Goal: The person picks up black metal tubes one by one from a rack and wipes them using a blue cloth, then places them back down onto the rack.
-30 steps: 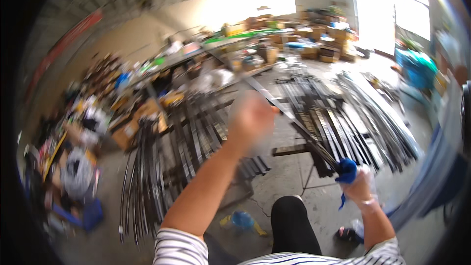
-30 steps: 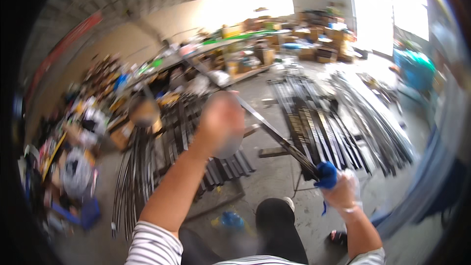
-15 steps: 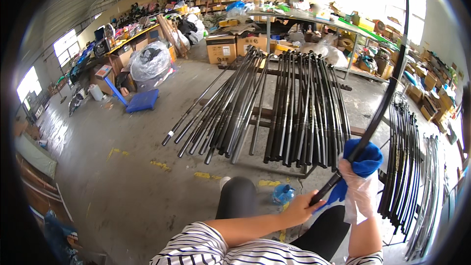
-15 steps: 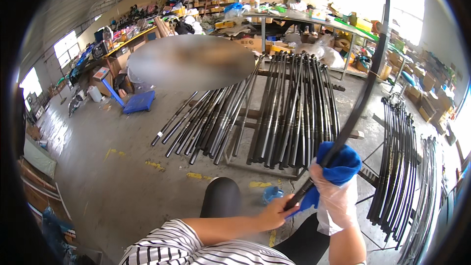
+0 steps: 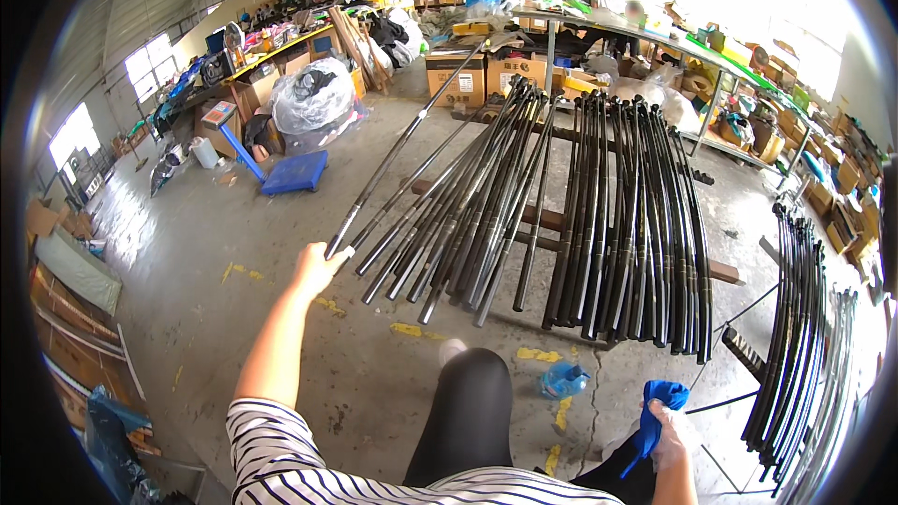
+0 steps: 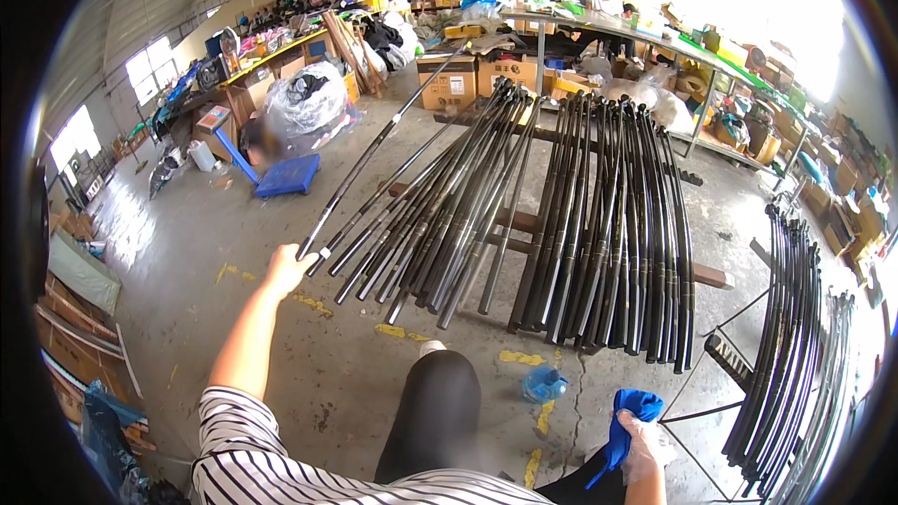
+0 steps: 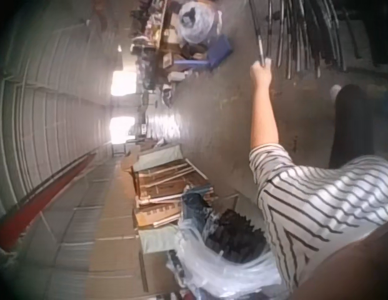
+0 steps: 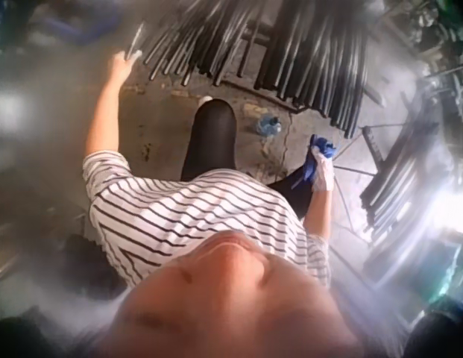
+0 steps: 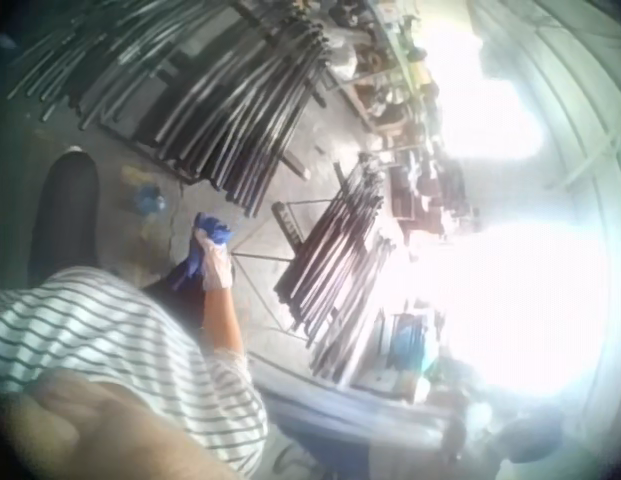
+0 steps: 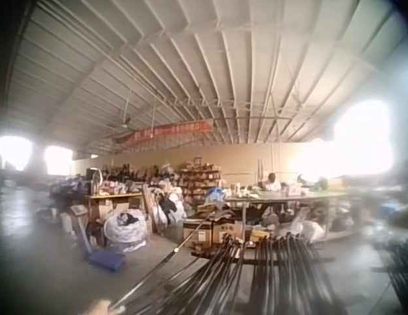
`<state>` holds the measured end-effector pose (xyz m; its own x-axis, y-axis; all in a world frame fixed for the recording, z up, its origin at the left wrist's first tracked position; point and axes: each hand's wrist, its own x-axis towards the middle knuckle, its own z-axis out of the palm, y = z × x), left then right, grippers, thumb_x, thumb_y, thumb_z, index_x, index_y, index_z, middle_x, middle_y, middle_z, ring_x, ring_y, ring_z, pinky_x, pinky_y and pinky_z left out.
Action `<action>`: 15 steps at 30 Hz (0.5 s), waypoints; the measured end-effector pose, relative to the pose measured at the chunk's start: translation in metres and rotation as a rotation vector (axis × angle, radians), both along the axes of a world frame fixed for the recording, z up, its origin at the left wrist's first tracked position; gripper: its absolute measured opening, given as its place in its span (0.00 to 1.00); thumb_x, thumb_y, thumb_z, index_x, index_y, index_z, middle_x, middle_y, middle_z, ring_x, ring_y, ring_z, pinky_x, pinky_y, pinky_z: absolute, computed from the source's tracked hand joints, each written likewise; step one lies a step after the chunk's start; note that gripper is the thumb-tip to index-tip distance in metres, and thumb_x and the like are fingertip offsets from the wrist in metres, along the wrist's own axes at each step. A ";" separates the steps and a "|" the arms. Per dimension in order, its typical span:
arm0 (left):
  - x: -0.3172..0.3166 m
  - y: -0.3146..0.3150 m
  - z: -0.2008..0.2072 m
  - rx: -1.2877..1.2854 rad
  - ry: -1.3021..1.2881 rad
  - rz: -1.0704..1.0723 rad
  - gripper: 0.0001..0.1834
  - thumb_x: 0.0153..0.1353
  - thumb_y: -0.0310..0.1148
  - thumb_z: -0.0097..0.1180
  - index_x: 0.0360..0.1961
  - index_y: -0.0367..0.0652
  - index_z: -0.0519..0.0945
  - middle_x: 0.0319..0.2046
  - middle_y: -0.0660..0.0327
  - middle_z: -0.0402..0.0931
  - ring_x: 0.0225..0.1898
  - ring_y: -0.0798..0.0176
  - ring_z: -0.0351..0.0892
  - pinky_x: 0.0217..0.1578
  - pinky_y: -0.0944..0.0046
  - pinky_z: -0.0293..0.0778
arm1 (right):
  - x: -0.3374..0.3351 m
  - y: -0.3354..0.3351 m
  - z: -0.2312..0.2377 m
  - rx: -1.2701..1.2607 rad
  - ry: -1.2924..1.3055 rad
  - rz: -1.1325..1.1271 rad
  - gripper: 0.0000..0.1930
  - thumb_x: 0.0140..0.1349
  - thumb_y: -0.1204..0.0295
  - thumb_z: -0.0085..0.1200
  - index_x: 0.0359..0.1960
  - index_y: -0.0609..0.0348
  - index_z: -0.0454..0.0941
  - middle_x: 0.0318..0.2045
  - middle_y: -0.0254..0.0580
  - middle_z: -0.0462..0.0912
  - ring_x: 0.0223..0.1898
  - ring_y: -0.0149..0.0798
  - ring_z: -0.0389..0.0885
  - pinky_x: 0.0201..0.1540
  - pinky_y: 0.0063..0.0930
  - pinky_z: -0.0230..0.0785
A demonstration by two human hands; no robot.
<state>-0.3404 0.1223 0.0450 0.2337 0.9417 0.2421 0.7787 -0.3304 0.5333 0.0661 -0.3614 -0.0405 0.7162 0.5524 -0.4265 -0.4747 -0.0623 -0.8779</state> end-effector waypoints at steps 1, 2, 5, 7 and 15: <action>-0.011 0.016 -0.007 -0.021 -0.003 -0.011 0.21 0.51 0.42 0.62 0.16 0.34 0.72 0.13 0.55 0.69 0.17 0.62 0.69 0.21 0.58 0.64 | 0.002 -0.002 -0.006 -0.044 0.060 -0.050 0.22 0.42 0.69 0.66 0.41 0.57 0.74 0.31 0.38 0.78 0.31 0.34 0.75 0.35 0.27 0.68; -0.015 0.025 -0.008 -0.044 -0.004 -0.026 0.21 0.50 0.42 0.62 0.16 0.34 0.72 0.12 0.55 0.69 0.17 0.61 0.69 0.21 0.57 0.64 | 0.002 -0.001 -0.006 -0.015 0.085 -0.072 0.22 0.42 0.69 0.67 0.41 0.57 0.73 0.32 0.38 0.78 0.31 0.35 0.75 0.34 0.27 0.68; -0.014 0.042 -0.008 -0.338 -0.081 0.020 0.18 0.53 0.40 0.60 0.19 0.37 0.71 0.10 0.61 0.65 0.10 0.67 0.62 0.11 0.62 0.57 | 0.002 0.000 -0.004 0.064 0.105 -0.112 0.24 0.40 0.68 0.68 0.42 0.55 0.73 0.32 0.39 0.78 0.31 0.36 0.75 0.31 0.27 0.68; -0.011 0.050 -0.008 -0.461 -0.113 0.012 0.14 0.55 0.37 0.58 0.22 0.40 0.70 0.10 0.66 0.62 0.07 0.73 0.55 0.06 0.68 0.50 | 0.002 0.001 -0.005 0.040 0.087 -0.143 0.25 0.39 0.67 0.68 0.41 0.54 0.74 0.32 0.38 0.78 0.30 0.36 0.75 0.31 0.27 0.68; -0.007 0.040 0.003 -0.538 -0.179 -0.018 0.15 0.57 0.40 0.56 0.23 0.40 0.71 0.12 0.67 0.62 0.07 0.73 0.55 0.07 0.68 0.52 | -0.002 0.001 -0.006 -0.061 0.125 -0.211 0.21 0.40 0.67 0.68 0.37 0.54 0.75 0.30 0.36 0.78 0.26 0.35 0.73 0.26 0.27 0.67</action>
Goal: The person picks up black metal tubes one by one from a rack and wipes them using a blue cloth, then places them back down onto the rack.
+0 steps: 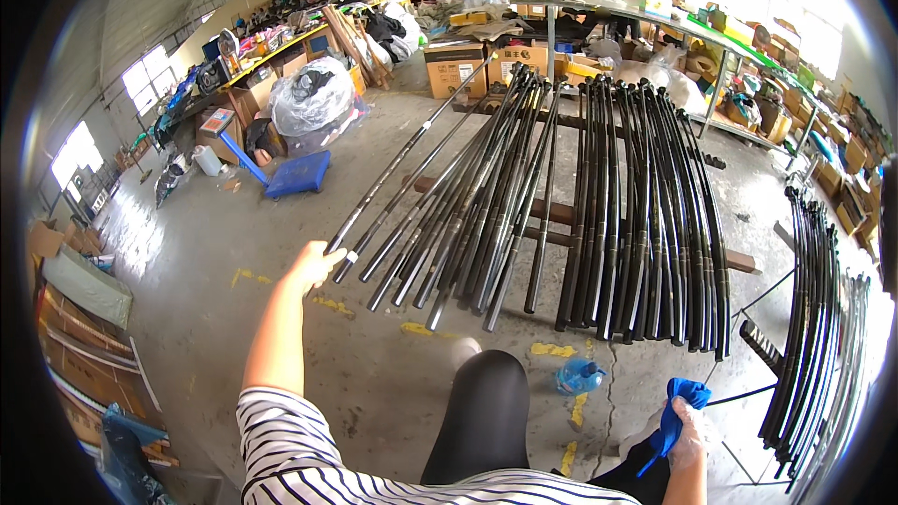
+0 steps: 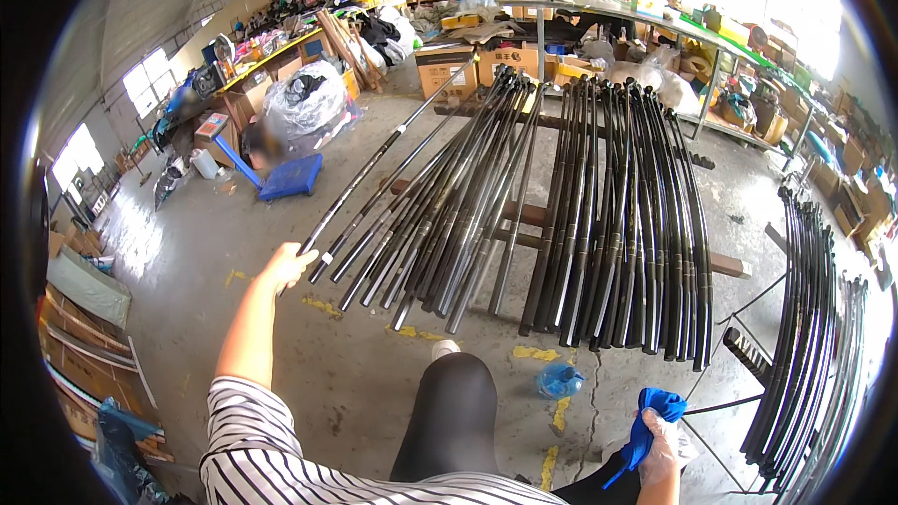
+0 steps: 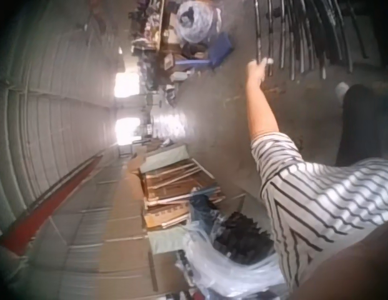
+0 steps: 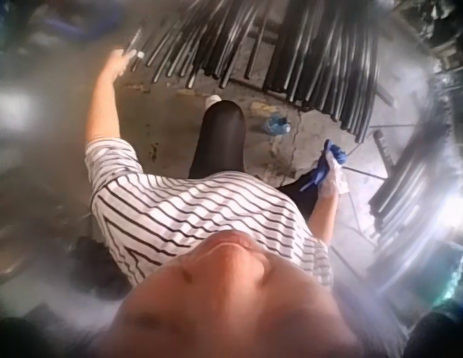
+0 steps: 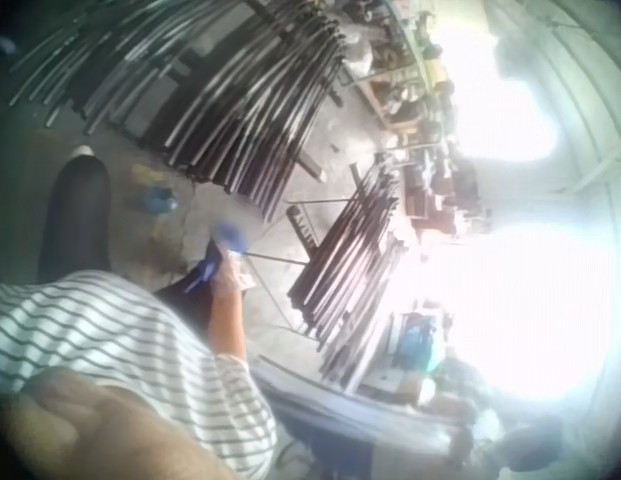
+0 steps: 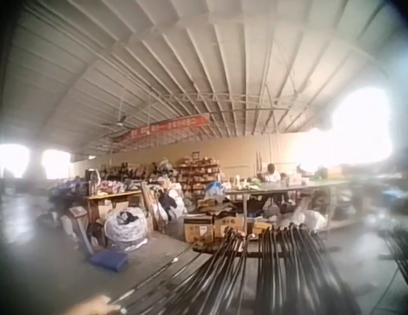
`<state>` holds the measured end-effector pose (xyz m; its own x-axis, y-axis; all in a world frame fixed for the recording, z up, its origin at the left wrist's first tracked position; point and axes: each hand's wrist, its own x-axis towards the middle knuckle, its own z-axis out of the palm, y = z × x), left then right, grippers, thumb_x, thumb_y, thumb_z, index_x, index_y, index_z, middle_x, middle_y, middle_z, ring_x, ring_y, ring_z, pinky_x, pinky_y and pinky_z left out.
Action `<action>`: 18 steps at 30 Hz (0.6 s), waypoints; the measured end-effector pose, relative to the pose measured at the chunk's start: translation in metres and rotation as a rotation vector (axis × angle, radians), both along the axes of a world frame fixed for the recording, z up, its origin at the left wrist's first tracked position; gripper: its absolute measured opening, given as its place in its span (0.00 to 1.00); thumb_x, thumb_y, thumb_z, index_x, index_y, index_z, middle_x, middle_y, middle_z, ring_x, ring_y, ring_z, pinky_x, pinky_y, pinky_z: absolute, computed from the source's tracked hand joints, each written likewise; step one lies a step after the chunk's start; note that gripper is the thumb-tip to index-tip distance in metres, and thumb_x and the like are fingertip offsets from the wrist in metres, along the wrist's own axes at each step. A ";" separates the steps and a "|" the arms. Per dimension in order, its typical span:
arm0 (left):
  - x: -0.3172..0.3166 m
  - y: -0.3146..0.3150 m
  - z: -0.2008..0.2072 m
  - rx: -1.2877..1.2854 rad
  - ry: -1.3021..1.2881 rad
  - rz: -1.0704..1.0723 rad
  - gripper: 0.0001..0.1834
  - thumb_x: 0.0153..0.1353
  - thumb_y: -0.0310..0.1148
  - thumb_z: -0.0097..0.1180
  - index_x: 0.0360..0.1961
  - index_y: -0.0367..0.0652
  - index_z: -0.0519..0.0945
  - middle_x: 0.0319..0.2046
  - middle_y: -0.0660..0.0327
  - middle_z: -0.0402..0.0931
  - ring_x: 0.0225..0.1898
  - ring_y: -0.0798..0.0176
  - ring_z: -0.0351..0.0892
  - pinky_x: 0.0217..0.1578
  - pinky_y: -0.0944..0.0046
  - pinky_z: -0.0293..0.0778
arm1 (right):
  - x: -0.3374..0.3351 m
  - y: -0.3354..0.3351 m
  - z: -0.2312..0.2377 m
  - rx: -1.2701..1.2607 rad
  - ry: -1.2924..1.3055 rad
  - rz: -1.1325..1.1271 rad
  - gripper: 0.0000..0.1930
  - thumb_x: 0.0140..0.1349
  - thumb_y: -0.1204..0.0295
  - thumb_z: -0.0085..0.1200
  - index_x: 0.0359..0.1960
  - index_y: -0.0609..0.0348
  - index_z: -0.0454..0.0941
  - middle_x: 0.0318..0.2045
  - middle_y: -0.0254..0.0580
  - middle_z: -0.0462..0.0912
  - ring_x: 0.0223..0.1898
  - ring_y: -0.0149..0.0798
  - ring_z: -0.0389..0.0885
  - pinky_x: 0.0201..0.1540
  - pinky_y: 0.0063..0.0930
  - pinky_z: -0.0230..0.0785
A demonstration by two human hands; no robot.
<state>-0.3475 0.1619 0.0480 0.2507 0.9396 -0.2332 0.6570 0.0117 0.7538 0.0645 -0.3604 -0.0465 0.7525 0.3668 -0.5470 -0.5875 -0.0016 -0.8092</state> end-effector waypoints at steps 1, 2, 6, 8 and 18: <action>0.002 -0.012 0.004 -0.012 -0.008 0.007 0.15 0.57 0.40 0.56 0.23 0.40 0.71 0.12 0.67 0.62 0.07 0.73 0.55 0.07 0.69 0.52 | -0.001 -0.001 -0.001 -0.007 0.001 0.000 0.20 0.40 0.67 0.68 0.37 0.54 0.75 0.30 0.36 0.78 0.26 0.35 0.73 0.26 0.28 0.67; 0.007 -0.030 0.012 -0.017 0.031 -0.002 0.15 0.59 0.41 0.54 0.24 0.41 0.70 0.13 0.67 0.62 0.07 0.73 0.55 0.07 0.69 0.53 | -0.003 0.000 -0.001 -0.024 0.005 -0.041 0.19 0.39 0.71 0.66 0.36 0.53 0.75 0.28 0.35 0.78 0.27 0.36 0.73 0.25 0.28 0.66; -0.008 -0.097 -0.005 -0.404 -0.383 -0.097 0.14 0.60 0.38 0.53 0.22 0.45 0.67 0.10 0.71 0.60 0.07 0.75 0.55 0.07 0.71 0.52 | 0.004 -0.021 -0.017 0.060 0.033 0.039 0.17 0.39 0.75 0.63 0.35 0.54 0.76 0.26 0.34 0.76 0.25 0.35 0.74 0.26 0.29 0.68; -0.026 -0.139 -0.036 -0.708 -0.733 -0.322 0.16 0.57 0.41 0.58 0.22 0.43 0.67 0.10 0.68 0.61 0.09 0.72 0.59 0.11 0.67 0.56 | 0.003 -0.019 -0.008 0.047 0.104 0.010 0.16 0.39 0.77 0.62 0.34 0.55 0.76 0.25 0.33 0.75 0.25 0.35 0.74 0.27 0.29 0.69; 0.105 -0.315 -0.015 -0.882 -0.635 -0.732 0.17 0.63 0.42 0.48 0.36 0.36 0.72 0.15 0.68 0.61 0.14 0.77 0.54 0.14 0.76 0.53 | 0.016 0.082 0.121 0.747 -0.229 0.100 0.20 0.54 0.67 0.58 0.49 0.56 0.71 0.39 0.34 0.78 0.34 0.28 0.75 0.38 0.24 0.69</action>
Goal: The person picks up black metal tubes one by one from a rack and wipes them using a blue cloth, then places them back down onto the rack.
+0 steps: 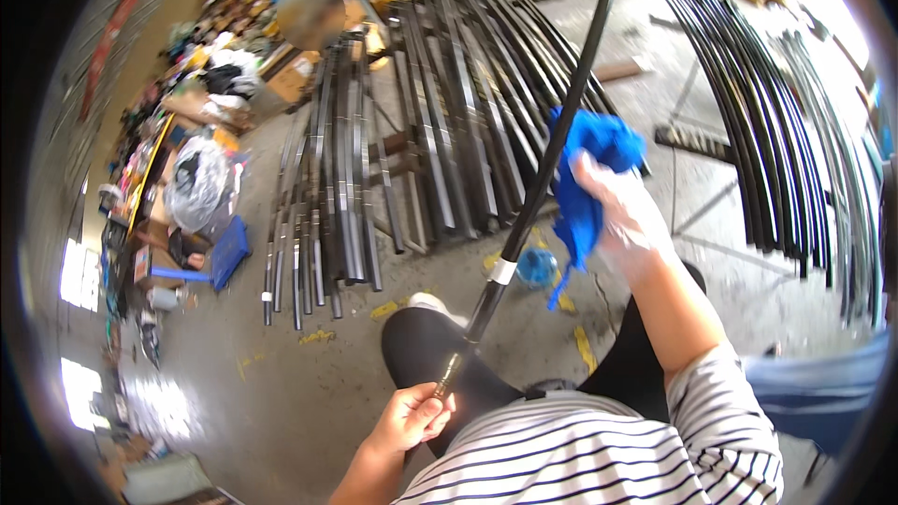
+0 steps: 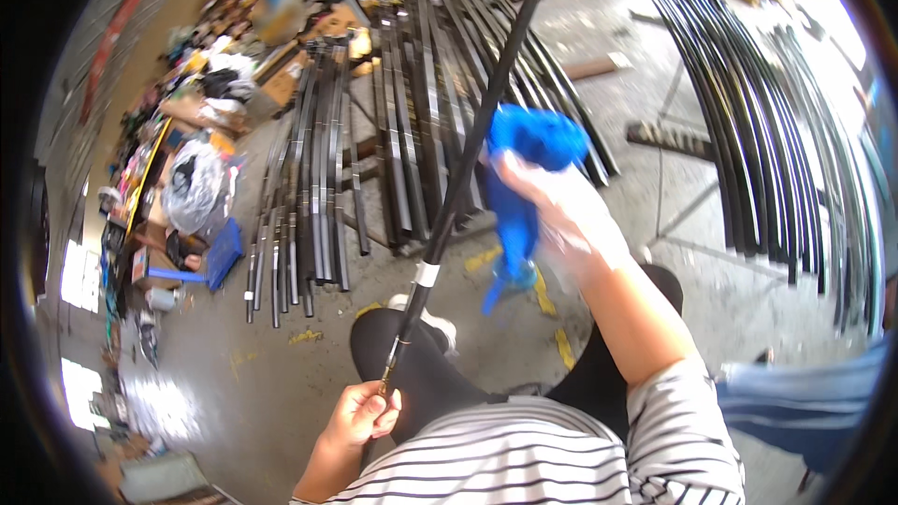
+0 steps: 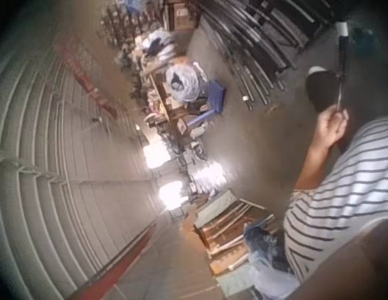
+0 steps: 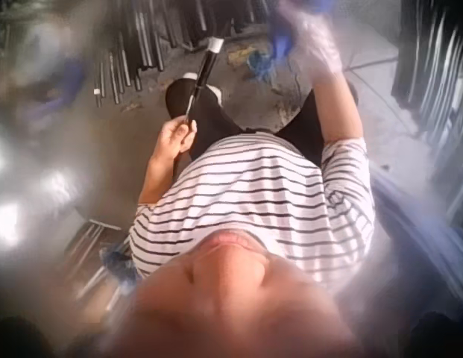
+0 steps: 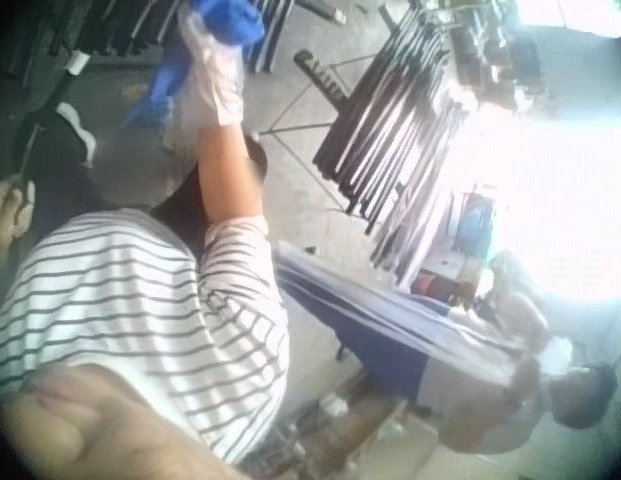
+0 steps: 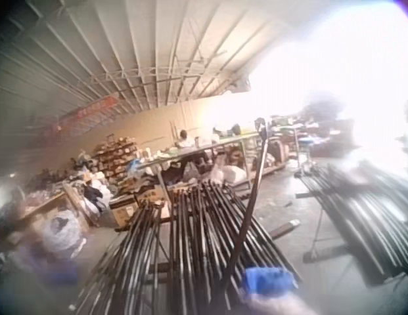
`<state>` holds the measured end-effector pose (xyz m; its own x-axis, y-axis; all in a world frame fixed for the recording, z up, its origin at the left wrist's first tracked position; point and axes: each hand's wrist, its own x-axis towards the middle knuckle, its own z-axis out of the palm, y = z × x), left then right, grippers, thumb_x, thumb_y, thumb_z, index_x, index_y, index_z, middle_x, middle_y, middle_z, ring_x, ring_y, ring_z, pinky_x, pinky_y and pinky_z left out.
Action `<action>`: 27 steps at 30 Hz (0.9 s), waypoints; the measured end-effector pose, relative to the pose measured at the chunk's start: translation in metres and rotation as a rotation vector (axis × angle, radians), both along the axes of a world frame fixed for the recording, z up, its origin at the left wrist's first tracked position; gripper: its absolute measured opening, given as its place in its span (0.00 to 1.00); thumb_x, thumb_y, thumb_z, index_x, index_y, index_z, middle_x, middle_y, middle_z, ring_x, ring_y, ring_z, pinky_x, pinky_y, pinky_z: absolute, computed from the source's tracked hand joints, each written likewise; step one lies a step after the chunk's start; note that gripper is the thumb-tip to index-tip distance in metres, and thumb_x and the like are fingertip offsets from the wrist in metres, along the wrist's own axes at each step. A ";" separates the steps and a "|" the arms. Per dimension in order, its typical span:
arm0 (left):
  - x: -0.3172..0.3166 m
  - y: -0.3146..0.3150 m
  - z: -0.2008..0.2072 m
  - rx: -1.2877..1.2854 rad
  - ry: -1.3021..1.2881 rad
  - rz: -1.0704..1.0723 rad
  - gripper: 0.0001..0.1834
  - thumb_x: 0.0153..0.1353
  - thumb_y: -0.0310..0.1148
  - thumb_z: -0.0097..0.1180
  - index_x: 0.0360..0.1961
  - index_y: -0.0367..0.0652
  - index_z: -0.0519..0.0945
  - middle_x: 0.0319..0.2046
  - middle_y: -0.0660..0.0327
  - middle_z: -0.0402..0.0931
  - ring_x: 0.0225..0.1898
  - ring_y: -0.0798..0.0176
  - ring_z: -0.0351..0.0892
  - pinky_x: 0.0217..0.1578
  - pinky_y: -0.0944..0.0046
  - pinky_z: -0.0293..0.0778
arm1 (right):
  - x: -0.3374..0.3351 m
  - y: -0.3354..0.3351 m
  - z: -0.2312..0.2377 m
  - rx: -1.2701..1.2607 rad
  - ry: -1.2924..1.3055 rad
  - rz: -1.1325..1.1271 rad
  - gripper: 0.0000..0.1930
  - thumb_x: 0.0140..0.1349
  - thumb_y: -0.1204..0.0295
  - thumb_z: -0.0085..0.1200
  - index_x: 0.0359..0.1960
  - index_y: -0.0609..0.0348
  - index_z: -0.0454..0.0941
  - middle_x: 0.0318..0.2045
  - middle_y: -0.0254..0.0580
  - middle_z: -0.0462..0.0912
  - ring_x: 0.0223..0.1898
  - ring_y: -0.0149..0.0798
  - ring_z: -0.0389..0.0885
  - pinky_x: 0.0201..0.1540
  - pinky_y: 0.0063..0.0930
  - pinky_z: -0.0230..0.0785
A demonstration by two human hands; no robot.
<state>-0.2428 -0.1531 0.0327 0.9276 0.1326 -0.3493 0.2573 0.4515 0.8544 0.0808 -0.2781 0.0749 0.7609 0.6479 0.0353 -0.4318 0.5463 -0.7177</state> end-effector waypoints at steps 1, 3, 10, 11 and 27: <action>0.004 -0.010 0.000 0.028 0.057 -0.021 0.16 0.64 0.41 0.48 0.35 0.35 0.72 0.14 0.68 0.61 0.14 0.77 0.55 0.14 0.76 0.52 | 0.003 0.001 0.002 0.065 0.061 0.009 0.20 0.57 0.64 0.57 0.50 0.57 0.71 0.41 0.35 0.79 0.34 0.27 0.76 0.37 0.23 0.70; 0.012 -0.026 0.000 0.111 0.151 -0.034 0.16 0.64 0.40 0.48 0.34 0.35 0.72 0.14 0.68 0.61 0.14 0.78 0.55 0.15 0.76 0.52 | 0.010 -0.018 0.006 0.178 0.204 0.096 0.19 0.58 0.63 0.56 0.48 0.58 0.72 0.42 0.36 0.78 0.33 0.28 0.76 0.33 0.22 0.72; 0.030 -0.059 0.035 0.482 0.357 -0.037 0.19 0.65 0.39 0.43 0.44 0.31 0.73 0.19 0.67 0.67 0.18 0.78 0.60 0.19 0.78 0.56 | 0.036 -0.038 -0.033 0.002 0.274 0.107 0.13 0.56 0.64 0.58 0.39 0.56 0.75 0.34 0.34 0.79 0.31 0.28 0.77 0.32 0.20 0.72; 0.034 -0.062 0.038 0.489 0.373 -0.035 0.19 0.66 0.40 0.43 0.44 0.31 0.73 0.19 0.67 0.67 0.18 0.78 0.60 0.20 0.77 0.56 | 0.038 -0.037 -0.034 0.017 0.287 0.093 0.13 0.56 0.64 0.58 0.39 0.56 0.75 0.34 0.34 0.79 0.32 0.28 0.77 0.33 0.21 0.72; 0.160 -0.069 0.028 0.338 -0.105 0.038 0.19 0.66 0.29 0.40 0.55 0.29 0.64 0.37 0.49 0.73 0.27 0.64 0.77 0.28 0.68 0.75 | 0.039 -0.039 -0.039 -0.004 0.211 0.120 0.12 0.56 0.68 0.58 0.39 0.58 0.73 0.33 0.34 0.77 0.37 0.27 0.74 0.45 0.21 0.66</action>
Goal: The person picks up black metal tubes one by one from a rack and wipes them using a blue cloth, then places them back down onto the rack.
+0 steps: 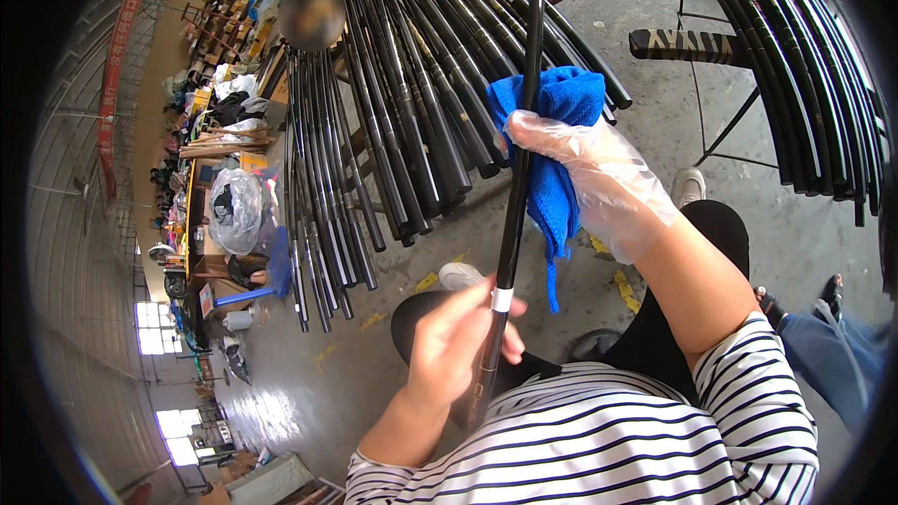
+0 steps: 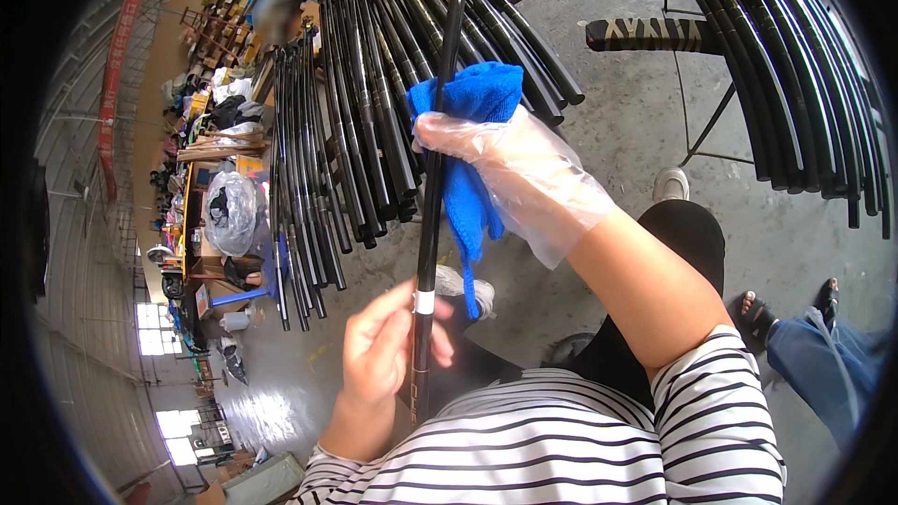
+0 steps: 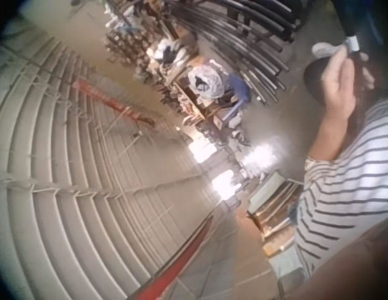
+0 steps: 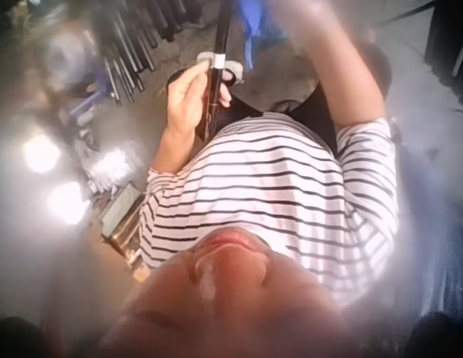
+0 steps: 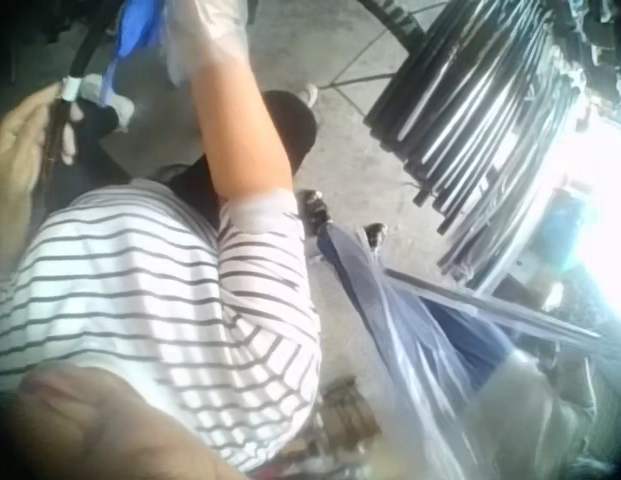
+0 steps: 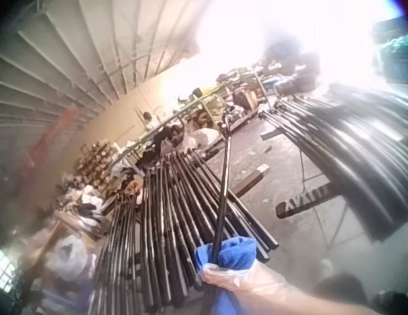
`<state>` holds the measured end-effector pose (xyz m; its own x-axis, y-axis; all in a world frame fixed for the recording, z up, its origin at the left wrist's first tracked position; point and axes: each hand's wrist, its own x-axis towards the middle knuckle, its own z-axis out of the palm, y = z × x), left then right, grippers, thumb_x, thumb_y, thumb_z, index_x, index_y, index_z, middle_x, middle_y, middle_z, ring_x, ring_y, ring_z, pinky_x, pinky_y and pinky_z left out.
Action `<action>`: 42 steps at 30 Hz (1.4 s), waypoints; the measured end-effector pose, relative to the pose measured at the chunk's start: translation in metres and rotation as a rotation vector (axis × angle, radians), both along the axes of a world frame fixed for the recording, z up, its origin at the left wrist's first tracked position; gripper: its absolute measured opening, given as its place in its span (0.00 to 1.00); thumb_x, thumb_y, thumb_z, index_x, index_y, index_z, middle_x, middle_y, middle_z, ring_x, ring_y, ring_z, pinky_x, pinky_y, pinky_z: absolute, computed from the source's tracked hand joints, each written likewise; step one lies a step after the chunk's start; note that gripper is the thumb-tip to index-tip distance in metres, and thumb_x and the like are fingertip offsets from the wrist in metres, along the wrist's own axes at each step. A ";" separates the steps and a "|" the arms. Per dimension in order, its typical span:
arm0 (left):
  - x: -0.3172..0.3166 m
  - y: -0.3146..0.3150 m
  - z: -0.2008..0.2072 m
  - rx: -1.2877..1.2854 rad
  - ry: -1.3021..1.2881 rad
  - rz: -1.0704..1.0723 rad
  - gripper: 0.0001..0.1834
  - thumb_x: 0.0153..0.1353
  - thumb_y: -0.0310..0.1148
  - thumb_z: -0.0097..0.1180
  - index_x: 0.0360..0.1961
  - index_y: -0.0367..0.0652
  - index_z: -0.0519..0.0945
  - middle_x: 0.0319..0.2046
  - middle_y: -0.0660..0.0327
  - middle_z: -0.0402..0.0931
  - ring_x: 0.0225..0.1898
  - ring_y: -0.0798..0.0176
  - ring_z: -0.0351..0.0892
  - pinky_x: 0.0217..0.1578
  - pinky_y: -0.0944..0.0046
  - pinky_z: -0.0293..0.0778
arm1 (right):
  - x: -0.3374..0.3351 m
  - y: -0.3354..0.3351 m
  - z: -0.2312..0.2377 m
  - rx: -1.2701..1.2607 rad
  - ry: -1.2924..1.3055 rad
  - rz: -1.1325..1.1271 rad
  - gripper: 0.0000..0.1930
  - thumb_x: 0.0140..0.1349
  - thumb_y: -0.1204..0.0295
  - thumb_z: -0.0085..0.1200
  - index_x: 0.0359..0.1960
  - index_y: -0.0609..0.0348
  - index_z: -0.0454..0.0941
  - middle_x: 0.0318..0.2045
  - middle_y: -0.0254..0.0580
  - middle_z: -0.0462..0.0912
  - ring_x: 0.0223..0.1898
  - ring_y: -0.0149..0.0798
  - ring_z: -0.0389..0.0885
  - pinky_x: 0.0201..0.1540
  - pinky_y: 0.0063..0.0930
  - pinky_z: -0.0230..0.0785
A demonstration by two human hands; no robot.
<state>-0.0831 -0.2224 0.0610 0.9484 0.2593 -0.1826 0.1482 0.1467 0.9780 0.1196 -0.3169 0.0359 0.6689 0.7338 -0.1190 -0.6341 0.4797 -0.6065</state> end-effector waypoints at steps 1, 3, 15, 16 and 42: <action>0.012 -0.002 0.004 0.016 0.033 0.002 0.18 0.66 0.28 0.41 0.54 0.28 0.64 0.36 0.50 0.73 0.26 0.65 0.77 0.26 0.69 0.75 | -0.002 -0.001 0.000 0.010 -0.009 0.008 0.12 0.56 0.68 0.58 0.38 0.57 0.74 0.33 0.34 0.77 0.37 0.27 0.75 0.45 0.22 0.66; 0.030 -0.007 0.010 0.043 0.103 -0.002 0.18 0.65 0.27 0.42 0.53 0.28 0.65 0.33 0.52 0.73 0.24 0.67 0.76 0.23 0.71 0.74 | -0.003 -0.004 0.002 -0.010 0.003 0.014 0.11 0.55 0.67 0.59 0.36 0.57 0.75 0.32 0.34 0.78 0.37 0.27 0.75 0.46 0.21 0.65; 0.047 -0.011 0.013 0.266 0.303 0.156 0.23 0.67 0.42 0.40 0.26 0.32 0.76 0.13 0.62 0.71 0.10 0.72 0.68 0.12 0.74 0.65 | -0.005 -0.002 -0.002 0.033 -0.052 0.040 0.11 0.54 0.67 0.60 0.36 0.58 0.75 0.32 0.34 0.78 0.37 0.28 0.75 0.46 0.22 0.64; 0.046 -0.011 0.012 0.276 0.283 0.148 0.24 0.67 0.42 0.39 0.27 0.32 0.76 0.14 0.62 0.71 0.11 0.72 0.68 0.12 0.74 0.65 | -0.006 -0.002 -0.001 0.016 -0.053 0.045 0.12 0.54 0.67 0.60 0.36 0.58 0.75 0.32 0.35 0.78 0.37 0.28 0.75 0.46 0.22 0.64; 0.035 -0.014 0.010 0.354 0.205 0.140 0.09 0.63 0.26 0.44 0.30 0.29 0.73 0.20 0.59 0.73 0.16 0.72 0.72 0.15 0.75 0.68 | -0.007 -0.003 0.001 0.027 -0.053 0.064 0.09 0.55 0.68 0.58 0.34 0.58 0.76 0.30 0.35 0.79 0.38 0.28 0.75 0.47 0.23 0.64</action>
<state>-0.0485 -0.2360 0.0712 0.8530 0.4632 -0.2403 0.3474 -0.1604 0.9239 0.1124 -0.3197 0.0371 0.6252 0.7777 -0.0649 -0.6316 0.4554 -0.6274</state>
